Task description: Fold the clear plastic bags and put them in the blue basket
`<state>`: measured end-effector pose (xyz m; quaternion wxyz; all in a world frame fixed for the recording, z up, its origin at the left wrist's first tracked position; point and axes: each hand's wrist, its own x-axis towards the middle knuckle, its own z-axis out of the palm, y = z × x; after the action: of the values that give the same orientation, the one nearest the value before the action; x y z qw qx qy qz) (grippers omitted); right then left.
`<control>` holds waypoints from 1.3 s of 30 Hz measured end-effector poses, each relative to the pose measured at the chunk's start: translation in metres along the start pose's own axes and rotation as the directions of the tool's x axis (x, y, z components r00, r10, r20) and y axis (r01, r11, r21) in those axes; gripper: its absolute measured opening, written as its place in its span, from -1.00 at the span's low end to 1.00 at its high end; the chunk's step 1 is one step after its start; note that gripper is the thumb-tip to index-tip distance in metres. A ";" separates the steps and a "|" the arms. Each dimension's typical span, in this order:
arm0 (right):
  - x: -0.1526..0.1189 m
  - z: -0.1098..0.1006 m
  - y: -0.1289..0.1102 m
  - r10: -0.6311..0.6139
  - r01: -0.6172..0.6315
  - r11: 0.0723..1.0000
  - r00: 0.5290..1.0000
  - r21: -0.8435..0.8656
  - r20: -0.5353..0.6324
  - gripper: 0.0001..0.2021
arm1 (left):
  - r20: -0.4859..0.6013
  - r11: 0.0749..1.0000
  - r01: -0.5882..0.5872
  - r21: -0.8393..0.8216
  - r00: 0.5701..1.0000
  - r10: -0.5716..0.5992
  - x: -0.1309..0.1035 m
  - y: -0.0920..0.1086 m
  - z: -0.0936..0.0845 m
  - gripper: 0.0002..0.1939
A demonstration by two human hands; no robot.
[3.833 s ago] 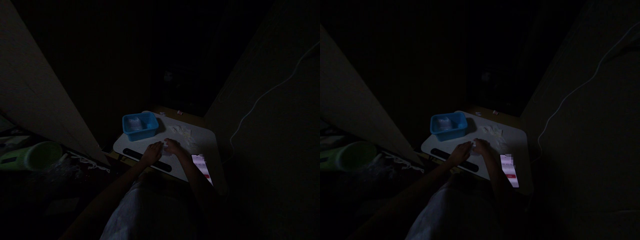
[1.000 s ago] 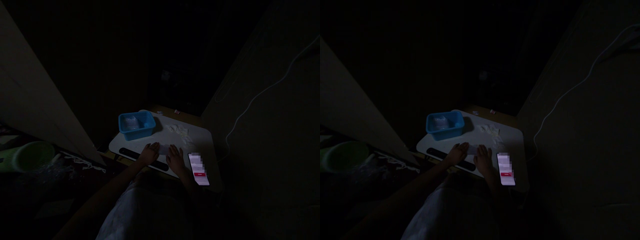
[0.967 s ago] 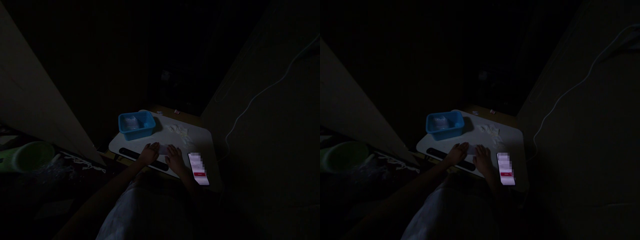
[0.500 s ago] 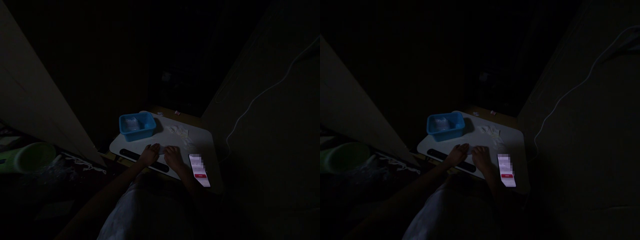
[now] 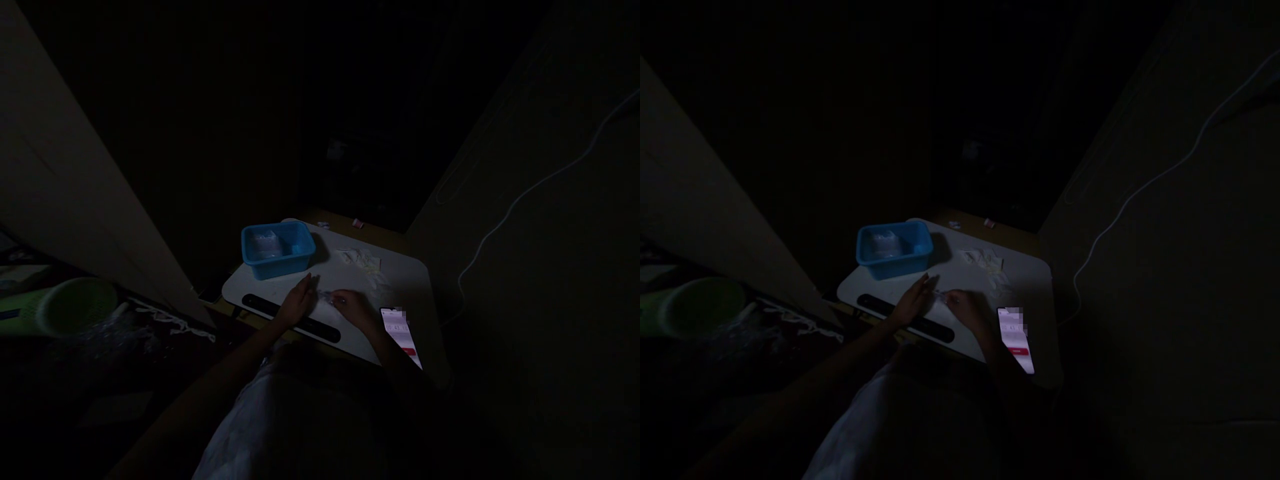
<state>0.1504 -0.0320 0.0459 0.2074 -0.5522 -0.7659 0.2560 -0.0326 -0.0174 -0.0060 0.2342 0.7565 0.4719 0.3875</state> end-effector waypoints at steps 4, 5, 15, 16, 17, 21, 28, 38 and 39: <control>0.016 -0.003 0.009 0.096 -0.140 0.881 0.988 0.453 0.119 -0.75 | -0.046 1.000 0.007 -0.017 0.999 -0.008 -0.002 0.000 0.000 -0.49; 0.020 -0.003 0.011 0.089 -0.148 0.863 0.986 0.484 0.144 -0.77 | -0.045 1.000 -0.003 0.005 0.999 0.003 -0.002 0.001 0.000 -0.50; 0.031 0.003 0.015 0.063 -0.064 0.998 0.994 0.004 0.088 -0.70 | 0.265 0.867 -0.290 0.404 0.945 0.193 0.000 0.014 -0.001 -0.51; 0.030 0.003 0.013 0.063 -0.059 0.996 0.996 -0.071 0.056 -0.69 | 0.282 0.854 -0.292 0.431 0.942 0.180 -0.001 0.014 -0.001 -0.52; 0.028 0.003 0.010 0.053 -0.050 0.985 0.998 -0.163 0.015 -0.67 | 0.298 0.842 -0.295 0.452 0.939 0.170 -0.001 0.014 0.000 -0.53; 0.013 0.013 -0.004 -0.059 0.008 0.897 0.993 -0.442 -0.103 -0.61 | 0.329 0.815 -0.301 0.494 0.933 0.145 0.000 0.014 0.002 -0.58; -0.012 0.047 -0.007 -0.049 0.028 0.820 0.999 -0.571 -0.021 -0.45 | 0.353 0.812 -0.304 0.498 0.927 0.130 0.001 0.018 0.000 -0.55; -0.021 0.022 0.018 0.063 -0.083 0.803 0.997 -0.590 -0.054 -0.45 | 0.287 0.834 -0.283 0.473 0.945 0.158 -0.001 0.015 0.004 -0.61; -0.020 0.017 0.018 0.069 -0.090 0.809 0.996 -0.581 -0.059 -0.48 | 0.286 0.835 -0.281 0.472 0.945 0.156 -0.001 0.015 0.004 -0.60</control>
<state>0.1589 -0.0489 0.0207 0.0307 -0.6251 -0.7799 0.0081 -0.0214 -0.0247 0.0022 0.0354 0.8809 0.4358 0.1813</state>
